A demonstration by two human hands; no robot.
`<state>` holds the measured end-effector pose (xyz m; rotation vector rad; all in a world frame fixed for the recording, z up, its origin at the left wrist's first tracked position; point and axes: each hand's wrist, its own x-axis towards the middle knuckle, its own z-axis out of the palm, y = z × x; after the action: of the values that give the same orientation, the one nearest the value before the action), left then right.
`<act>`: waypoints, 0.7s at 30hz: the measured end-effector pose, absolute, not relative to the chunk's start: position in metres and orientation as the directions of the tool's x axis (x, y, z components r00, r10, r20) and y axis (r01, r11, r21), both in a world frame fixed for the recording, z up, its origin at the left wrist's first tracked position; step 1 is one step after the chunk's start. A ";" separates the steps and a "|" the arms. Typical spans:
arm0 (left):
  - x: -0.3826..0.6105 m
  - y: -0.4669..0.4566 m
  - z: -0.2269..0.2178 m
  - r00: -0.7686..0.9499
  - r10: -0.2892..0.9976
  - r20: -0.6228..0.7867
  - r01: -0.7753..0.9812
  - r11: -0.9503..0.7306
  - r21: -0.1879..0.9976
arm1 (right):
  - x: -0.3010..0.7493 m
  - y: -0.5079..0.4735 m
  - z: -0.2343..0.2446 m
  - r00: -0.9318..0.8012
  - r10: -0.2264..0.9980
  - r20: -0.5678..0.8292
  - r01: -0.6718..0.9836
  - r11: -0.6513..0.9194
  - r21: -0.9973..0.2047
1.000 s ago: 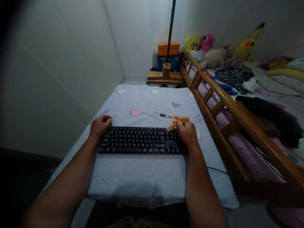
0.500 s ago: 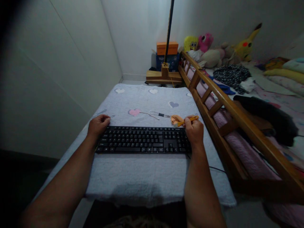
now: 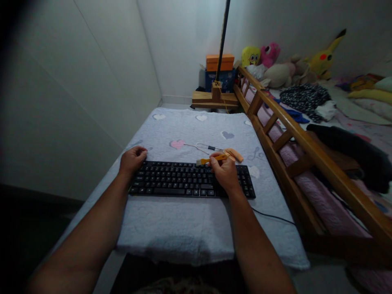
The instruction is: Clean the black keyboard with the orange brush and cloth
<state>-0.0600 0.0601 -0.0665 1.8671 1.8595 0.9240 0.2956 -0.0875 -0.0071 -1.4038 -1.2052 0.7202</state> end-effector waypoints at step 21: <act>-0.056 0.058 -0.063 -0.086 0.978 0.192 0.745 -0.064 0.664 | 0.290 -0.083 -0.006 0.271 0.927 0.258 0.532 0.079 -0.843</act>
<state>-0.0561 0.0578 -0.0630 1.8447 1.8683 0.9253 0.2895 -0.0829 -0.0061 -1.5812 -1.3872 0.5175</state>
